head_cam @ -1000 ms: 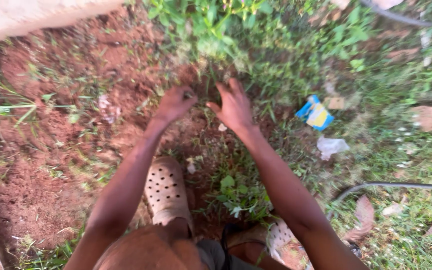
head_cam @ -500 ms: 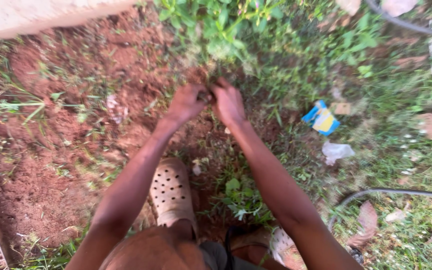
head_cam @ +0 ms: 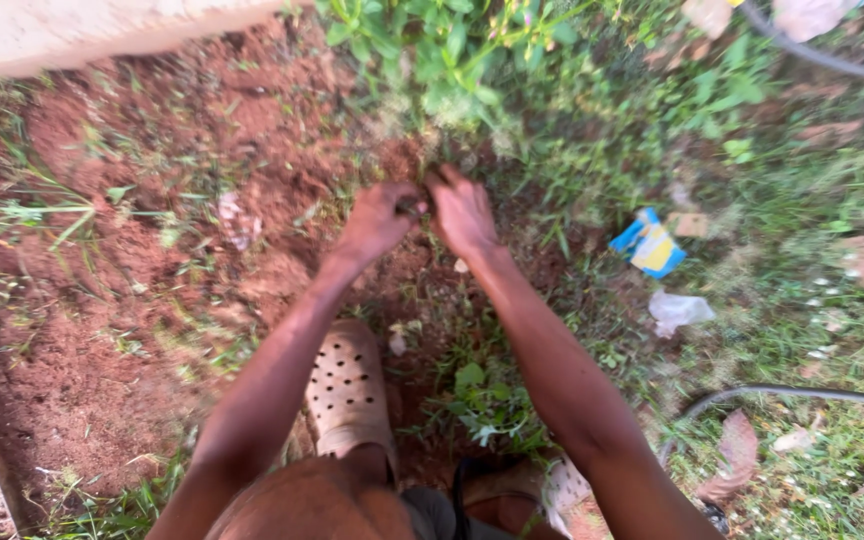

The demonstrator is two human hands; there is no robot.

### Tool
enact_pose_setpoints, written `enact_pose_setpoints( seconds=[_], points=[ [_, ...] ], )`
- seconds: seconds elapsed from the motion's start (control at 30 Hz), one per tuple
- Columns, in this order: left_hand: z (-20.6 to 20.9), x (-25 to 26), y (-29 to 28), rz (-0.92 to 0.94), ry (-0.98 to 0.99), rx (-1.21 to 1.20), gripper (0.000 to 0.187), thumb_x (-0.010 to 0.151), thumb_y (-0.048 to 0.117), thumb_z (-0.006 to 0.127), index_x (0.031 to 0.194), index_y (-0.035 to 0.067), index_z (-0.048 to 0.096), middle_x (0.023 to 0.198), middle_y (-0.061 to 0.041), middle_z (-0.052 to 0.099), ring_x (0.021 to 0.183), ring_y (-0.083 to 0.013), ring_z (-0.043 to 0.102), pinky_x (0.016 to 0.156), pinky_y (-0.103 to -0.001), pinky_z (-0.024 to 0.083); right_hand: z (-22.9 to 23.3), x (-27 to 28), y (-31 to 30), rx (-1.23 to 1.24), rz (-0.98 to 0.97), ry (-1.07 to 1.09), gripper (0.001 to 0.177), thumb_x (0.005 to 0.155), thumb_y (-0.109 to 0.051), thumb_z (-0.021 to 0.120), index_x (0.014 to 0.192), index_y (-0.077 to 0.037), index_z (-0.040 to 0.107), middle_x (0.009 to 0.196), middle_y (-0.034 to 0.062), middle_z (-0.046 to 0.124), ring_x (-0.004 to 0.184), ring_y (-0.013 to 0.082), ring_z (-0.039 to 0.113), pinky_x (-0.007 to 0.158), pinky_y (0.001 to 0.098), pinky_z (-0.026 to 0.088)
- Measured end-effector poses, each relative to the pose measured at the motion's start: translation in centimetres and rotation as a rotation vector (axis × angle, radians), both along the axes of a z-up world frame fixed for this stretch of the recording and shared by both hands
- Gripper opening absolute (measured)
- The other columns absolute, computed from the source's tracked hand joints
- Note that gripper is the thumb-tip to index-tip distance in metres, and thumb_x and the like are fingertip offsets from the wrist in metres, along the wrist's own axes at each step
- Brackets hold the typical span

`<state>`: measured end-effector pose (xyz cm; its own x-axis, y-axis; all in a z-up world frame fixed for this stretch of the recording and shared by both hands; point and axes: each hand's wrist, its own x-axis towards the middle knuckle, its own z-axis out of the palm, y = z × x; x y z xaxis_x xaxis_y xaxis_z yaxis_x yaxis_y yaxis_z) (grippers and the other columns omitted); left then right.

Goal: Pulling weeds and small plants from the soil by hand in a garden area.

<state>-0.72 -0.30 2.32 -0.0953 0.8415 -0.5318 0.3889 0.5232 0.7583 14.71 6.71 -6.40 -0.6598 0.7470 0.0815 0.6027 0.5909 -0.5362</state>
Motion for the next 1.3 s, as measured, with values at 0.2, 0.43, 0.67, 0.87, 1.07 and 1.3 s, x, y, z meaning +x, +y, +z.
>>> enact_pose_setpoints(
  seconds=[0.2, 0.43, 0.67, 0.87, 1.07, 1.3],
  points=[
    [0.5, 0.1, -1.4, -0.017, -0.025, -0.036, 0.020, 0.098, 0.022, 0.063, 0.112, 0.013, 0.074, 0.110, -0.011, 0.075, 0.085, -0.0175, 0.072, 0.078, -0.034, 0.064, 1.7, 0.7, -0.5, -0.078, 0.075, -0.103, 0.045, 0.077, 0.024, 0.059, 0.113, 0.000, 0.072, 0.123, 0.0214, 0.065, 0.080, 0.0282, 0.073, 0.060, 0.0322, 0.067],
    [1.0, 0.2, -4.3, -0.042, -0.045, 0.046, 0.028, 0.095, 0.028, 0.067, 0.119, 0.015, 0.072, 0.118, -0.009, 0.071, 0.092, -0.0173, 0.072, 0.089, -0.039, 0.056, 3.0, 3.0, -2.9, -0.167, 0.211, -0.195, 0.053, 0.075, 0.022, 0.054, 0.121, 0.000, 0.069, 0.125, 0.0222, 0.061, 0.073, 0.0258, 0.071, 0.055, 0.0319, 0.063],
    [-0.3, 1.3, -7.2, 0.011, -0.160, -0.148, 0.026, 0.096, 0.029, 0.065, 0.117, 0.015, 0.074, 0.095, -0.009, 0.077, 0.074, -0.0141, 0.070, 0.072, -0.036, 0.061, 3.0, 2.1, -4.8, -0.217, 0.298, -0.127, 0.032, 0.080, 0.005, 0.072, 0.110, -0.004, 0.075, 0.105, 0.0101, 0.065, 0.077, 0.0189, 0.067, 0.061, 0.0278, 0.064],
    [0.6, 0.2, -7.6, 0.181, -0.144, -0.015, 0.024, 0.096, 0.026, 0.066, 0.112, 0.011, 0.077, 0.086, -0.004, 0.079, 0.062, -0.0100, 0.069, 0.056, -0.029, 0.059, 4.9, 0.4, -3.9, -0.273, 0.326, -0.053, 0.015, 0.087, -0.008, 0.078, 0.102, -0.007, 0.076, 0.098, 0.0065, 0.064, 0.078, 0.0183, 0.066, 0.064, 0.0284, 0.061],
    [3.6, -1.5, -7.3, 0.280, -0.187, 0.019, 0.035, 0.104, 0.026, 0.058, 0.133, 0.010, 0.066, 0.100, -0.015, 0.076, 0.074, -0.0185, 0.068, 0.068, -0.033, 0.055, 11.5, 2.0, -0.5, -0.327, 0.384, 0.011, 0.013, 0.097, -0.017, 0.069, 0.101, -0.008, 0.077, 0.083, 0.0068, 0.066, 0.071, 0.0191, 0.061, 0.064, 0.0367, 0.053],
    [0.6, -0.6, -6.7, 0.590, -0.495, 0.045, 0.036, 0.101, 0.016, 0.055, 0.135, 0.005, 0.062, 0.137, -0.016, 0.065, 0.115, -0.0261, 0.071, 0.102, -0.039, 0.060, 11.7, 4.8, 1.2, -0.360, 0.215, -0.173, 0.032, 0.108, -0.024, 0.056, 0.085, -0.006, 0.067, 0.064, 0.0081, 0.060, 0.049, 0.0179, 0.054, 0.053, 0.0391, 0.047]
  ],
)
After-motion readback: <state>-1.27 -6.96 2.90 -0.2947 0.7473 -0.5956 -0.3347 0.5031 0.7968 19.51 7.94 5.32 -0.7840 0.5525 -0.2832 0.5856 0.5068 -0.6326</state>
